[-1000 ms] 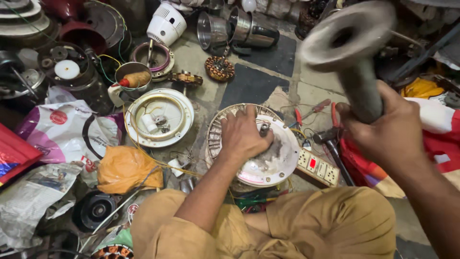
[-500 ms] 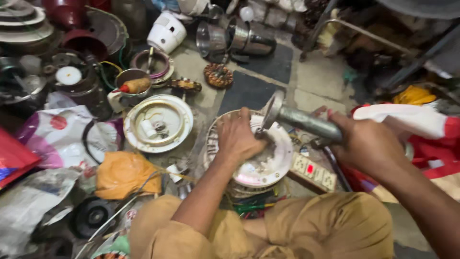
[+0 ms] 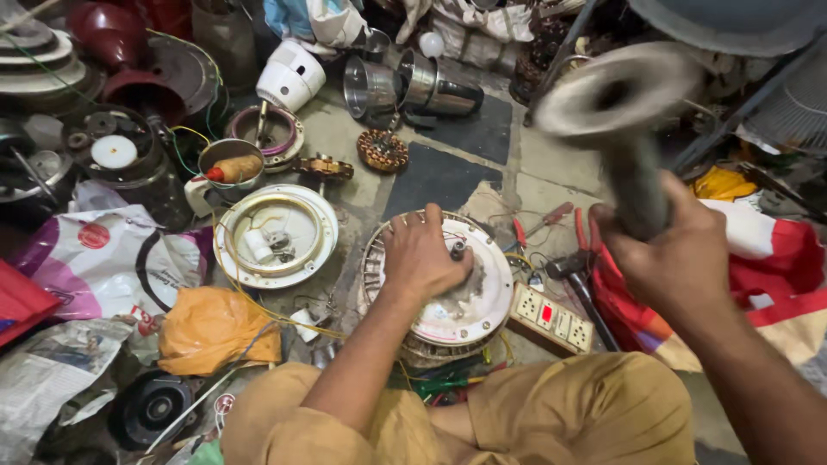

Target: The person disassembles a small electric motor by removing a cover plate with a screwdriver and hammer, then separates the rotor from the stator. They inspect the copper windings and handle the internal components and wires.

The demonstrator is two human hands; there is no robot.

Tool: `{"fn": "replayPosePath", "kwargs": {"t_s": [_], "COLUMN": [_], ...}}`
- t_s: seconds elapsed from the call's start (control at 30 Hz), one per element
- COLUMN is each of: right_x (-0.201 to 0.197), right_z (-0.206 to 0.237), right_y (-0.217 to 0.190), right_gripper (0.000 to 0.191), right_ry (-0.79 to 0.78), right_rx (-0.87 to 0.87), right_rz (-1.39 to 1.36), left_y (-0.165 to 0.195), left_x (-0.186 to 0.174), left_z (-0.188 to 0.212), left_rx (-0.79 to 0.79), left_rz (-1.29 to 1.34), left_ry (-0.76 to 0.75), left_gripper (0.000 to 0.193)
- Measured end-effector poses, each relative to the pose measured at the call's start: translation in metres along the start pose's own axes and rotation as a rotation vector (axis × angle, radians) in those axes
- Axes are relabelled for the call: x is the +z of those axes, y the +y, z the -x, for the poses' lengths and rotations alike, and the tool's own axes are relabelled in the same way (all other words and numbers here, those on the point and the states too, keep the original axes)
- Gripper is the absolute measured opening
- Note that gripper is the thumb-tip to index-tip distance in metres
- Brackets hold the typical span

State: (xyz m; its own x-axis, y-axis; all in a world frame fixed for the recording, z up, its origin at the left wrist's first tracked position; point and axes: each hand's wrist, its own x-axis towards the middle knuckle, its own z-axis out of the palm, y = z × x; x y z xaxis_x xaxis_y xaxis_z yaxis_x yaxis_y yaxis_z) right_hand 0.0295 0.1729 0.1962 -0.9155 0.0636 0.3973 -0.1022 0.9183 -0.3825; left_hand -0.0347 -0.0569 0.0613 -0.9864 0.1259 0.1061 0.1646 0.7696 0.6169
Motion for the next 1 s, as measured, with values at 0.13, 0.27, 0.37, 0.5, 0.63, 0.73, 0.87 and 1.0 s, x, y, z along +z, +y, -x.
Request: {"fn": "replayPosePath", "kwargs": {"t_s": [0.13, 0.27, 0.37, 0.5, 0.63, 0.73, 0.87, 1.0], "right_x": [0.005, -0.003, -0.012, -0.005, 0.035, 0.084, 0.154, 0.198], "right_z": [0.007, 0.001, -0.002, 0.01, 0.03, 0.033, 0.025, 0.013], "right_y": [-0.003, 0.007, 0.015, 0.029, 0.063, 0.101, 0.138, 0.132], "right_gripper": [0.034, 0.038, 0.028, 0.03, 0.027, 0.032, 0.05, 0.061], "right_ry": [-0.427, -0.163, 0.122, 0.141, -0.045, -0.184, -0.346, -0.392], "right_rx": [-0.125, -0.056, -0.055, 0.054, 0.444, 0.58, 0.76, 0.855], "right_rz": [0.597, 0.15, -0.104, -0.148, -0.309, -0.57, -0.695, -0.717], "left_y": [0.001, 0.008, 0.006, -0.032, -0.092, -0.125, -0.144, -0.143], "left_x": [-0.009, -0.016, -0.014, -0.006, -0.002, -0.006, -0.016, -0.015], "left_z": [0.001, -0.002, -0.007, -0.018, -0.031, -0.029, -0.018, -0.014], "left_rx": [-0.033, -0.008, 0.014, -0.263, 0.063, -0.004, 0.051, 0.037], "left_rz": [0.002, 0.079, 0.146, 0.492, 1.238, 1.942, 2.184, 2.241], "left_ry": [0.022, 0.13, 0.188, 0.08, 0.419, 0.277, 0.199, 0.12], "left_gripper": [0.077, 0.075, 0.07, 0.064, 0.056, 0.055, 0.054, 0.053]}}
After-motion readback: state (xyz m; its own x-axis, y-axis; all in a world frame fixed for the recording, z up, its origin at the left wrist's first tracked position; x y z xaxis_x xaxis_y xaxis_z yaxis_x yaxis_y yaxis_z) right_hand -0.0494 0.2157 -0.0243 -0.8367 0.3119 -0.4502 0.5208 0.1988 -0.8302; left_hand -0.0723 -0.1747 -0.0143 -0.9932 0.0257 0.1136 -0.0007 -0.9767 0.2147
